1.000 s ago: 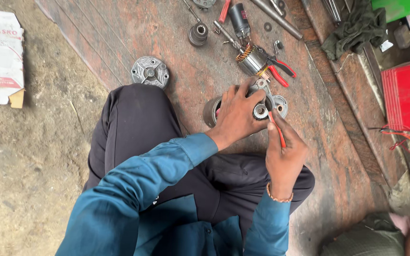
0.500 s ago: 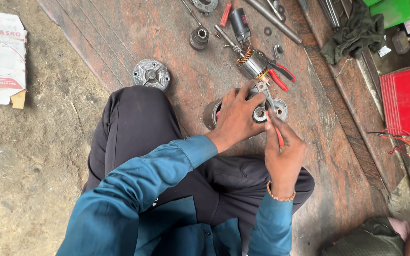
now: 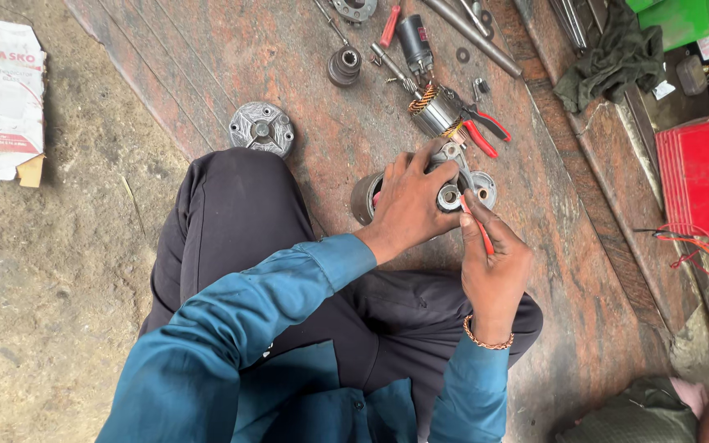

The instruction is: The person sits on the workshop floor holding a starter motor end housing and uses a small orange abrasive stick to file and smooth the bushing inside the housing, repeatedly rotating the housing and reworking the bore. Other starter components and pliers lie on the floor nearby.

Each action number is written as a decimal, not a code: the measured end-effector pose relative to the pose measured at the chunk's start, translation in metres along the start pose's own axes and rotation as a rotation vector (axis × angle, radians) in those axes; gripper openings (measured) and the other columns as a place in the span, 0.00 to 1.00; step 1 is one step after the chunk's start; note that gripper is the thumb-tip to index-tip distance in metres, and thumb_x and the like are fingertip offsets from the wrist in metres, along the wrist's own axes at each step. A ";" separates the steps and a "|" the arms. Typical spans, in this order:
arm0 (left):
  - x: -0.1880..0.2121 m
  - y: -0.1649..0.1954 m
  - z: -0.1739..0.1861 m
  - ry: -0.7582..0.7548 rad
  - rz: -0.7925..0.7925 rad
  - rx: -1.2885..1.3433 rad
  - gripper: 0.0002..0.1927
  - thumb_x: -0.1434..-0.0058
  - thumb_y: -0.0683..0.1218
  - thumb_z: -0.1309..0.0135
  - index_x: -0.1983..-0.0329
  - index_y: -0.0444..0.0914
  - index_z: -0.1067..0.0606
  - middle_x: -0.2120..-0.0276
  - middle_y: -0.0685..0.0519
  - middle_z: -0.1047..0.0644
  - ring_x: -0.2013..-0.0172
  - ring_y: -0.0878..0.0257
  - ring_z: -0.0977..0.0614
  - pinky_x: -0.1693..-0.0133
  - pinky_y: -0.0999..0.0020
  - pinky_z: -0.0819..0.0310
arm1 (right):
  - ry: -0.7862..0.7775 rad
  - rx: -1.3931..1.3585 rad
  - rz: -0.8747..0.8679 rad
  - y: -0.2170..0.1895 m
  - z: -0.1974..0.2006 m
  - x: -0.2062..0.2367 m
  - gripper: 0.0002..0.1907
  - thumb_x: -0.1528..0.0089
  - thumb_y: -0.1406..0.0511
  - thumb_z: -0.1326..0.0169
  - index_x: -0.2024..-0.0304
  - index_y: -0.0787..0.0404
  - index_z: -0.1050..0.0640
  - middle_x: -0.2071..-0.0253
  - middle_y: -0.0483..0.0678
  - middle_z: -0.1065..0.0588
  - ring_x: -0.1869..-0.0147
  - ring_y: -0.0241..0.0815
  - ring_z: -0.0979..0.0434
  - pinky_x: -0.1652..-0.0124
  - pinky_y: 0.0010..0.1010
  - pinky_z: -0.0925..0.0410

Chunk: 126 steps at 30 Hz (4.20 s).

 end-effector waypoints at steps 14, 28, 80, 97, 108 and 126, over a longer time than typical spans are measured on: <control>0.003 0.000 -0.001 0.016 -0.021 -0.033 0.34 0.53 0.62 0.31 0.45 0.45 0.25 0.34 0.40 0.34 0.46 0.38 0.28 0.45 0.44 0.34 | -0.025 0.076 0.028 -0.005 0.001 -0.009 0.15 0.31 0.68 0.44 0.42 0.61 0.19 0.48 0.54 0.18 0.42 0.40 0.18 0.44 0.31 0.29; 0.002 0.002 0.001 -0.016 -0.007 -0.004 0.35 0.56 0.63 0.30 0.48 0.44 0.25 0.35 0.40 0.34 0.47 0.38 0.29 0.44 0.43 0.35 | -0.056 -0.025 0.015 0.002 0.005 -0.005 0.15 0.32 0.68 0.43 0.43 0.62 0.19 0.49 0.54 0.18 0.43 0.36 0.20 0.44 0.29 0.30; -0.003 0.011 0.001 -0.012 -0.049 -0.042 0.30 0.52 0.58 0.32 0.50 0.41 0.25 0.34 0.34 0.33 0.46 0.36 0.28 0.43 0.41 0.35 | 0.010 0.117 0.033 -0.028 0.020 -0.009 0.14 0.35 0.66 0.43 0.47 0.55 0.17 0.53 0.55 0.18 0.46 0.50 0.17 0.51 0.35 0.27; -0.002 0.009 -0.002 -0.029 -0.019 -0.052 0.31 0.53 0.60 0.31 0.51 0.42 0.25 0.35 0.38 0.33 0.44 0.36 0.29 0.43 0.42 0.35 | -0.064 0.112 0.010 -0.021 0.022 -0.015 0.15 0.36 0.65 0.42 0.46 0.53 0.17 0.53 0.52 0.18 0.47 0.44 0.15 0.51 0.32 0.27; -0.003 0.008 0.000 0.000 -0.041 -0.027 0.31 0.53 0.60 0.31 0.50 0.42 0.25 0.36 0.35 0.32 0.45 0.34 0.29 0.44 0.40 0.35 | -0.057 0.111 0.096 -0.022 0.022 -0.014 0.15 0.36 0.66 0.43 0.47 0.57 0.17 0.51 0.53 0.18 0.44 0.47 0.16 0.47 0.34 0.28; 0.001 0.011 0.001 -0.039 -0.003 -0.034 0.30 0.53 0.61 0.31 0.51 0.42 0.24 0.32 0.39 0.34 0.41 0.35 0.30 0.42 0.41 0.37 | -0.060 0.105 0.017 -0.018 0.021 -0.008 0.16 0.36 0.67 0.42 0.46 0.53 0.17 0.52 0.51 0.17 0.46 0.44 0.15 0.50 0.32 0.27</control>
Point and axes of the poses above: each hand's wrist, its own x-axis away from the middle knuckle, its own z-axis out of the back of the hand, y = z × x, the point moved 3 cm from there along -x, towards the middle knuckle
